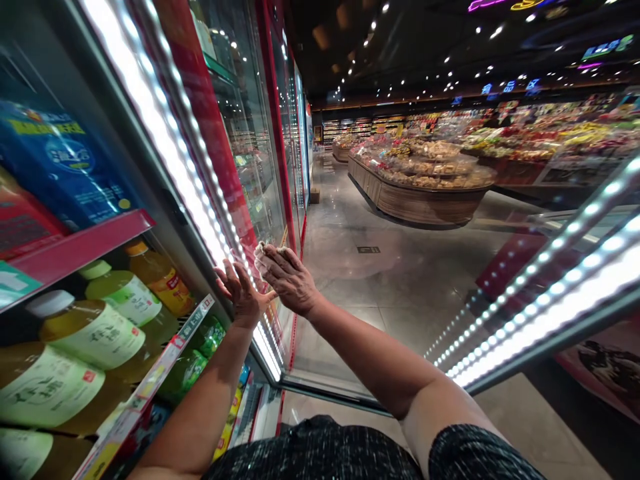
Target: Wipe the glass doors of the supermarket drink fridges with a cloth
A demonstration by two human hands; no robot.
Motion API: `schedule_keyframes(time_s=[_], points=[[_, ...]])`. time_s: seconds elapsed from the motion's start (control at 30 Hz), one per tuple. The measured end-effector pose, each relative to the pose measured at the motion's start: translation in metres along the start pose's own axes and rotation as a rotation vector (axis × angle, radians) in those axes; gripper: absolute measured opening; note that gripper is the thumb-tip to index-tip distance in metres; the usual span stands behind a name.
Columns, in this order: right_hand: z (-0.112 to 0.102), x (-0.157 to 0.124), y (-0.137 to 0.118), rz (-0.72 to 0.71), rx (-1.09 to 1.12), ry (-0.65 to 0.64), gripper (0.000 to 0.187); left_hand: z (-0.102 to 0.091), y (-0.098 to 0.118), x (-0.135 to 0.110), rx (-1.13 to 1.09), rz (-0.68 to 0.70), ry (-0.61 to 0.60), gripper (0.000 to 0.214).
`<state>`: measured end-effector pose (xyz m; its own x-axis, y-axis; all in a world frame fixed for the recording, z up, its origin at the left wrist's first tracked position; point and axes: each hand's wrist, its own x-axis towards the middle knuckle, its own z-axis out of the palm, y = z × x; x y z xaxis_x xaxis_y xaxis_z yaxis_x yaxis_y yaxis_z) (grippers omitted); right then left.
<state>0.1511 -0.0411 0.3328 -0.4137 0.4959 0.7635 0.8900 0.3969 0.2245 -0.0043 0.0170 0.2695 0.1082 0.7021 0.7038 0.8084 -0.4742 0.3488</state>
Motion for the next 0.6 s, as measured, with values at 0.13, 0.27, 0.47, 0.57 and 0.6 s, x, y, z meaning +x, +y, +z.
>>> schedule_keyframes(time_s=[0.13,0.27,0.47,0.57,0.6], points=[[0.015,0.015,-0.006,-0.001,-0.011,0.084,0.045,0.009,-0.007,0.001,-0.038,0.003,0.035,0.133],[0.031,0.004,-0.012,-0.125,-0.002,0.076,0.037,0.018,-0.013,-0.001,-0.066,-0.006,0.056,0.111],[0.023,0.012,-0.007,-0.111,0.007,0.014,0.038,0.026,-0.022,0.0,-0.091,0.008,0.038,0.125],[0.015,0.026,-0.005,-0.036,-0.009,0.031,0.042,0.027,-0.024,0.001,-0.118,-0.03,0.003,0.137],[0.015,0.028,-0.006,-0.019,-0.018,0.037,0.043,0.027,-0.024,0.001,-0.123,-0.034,-0.001,0.136]])
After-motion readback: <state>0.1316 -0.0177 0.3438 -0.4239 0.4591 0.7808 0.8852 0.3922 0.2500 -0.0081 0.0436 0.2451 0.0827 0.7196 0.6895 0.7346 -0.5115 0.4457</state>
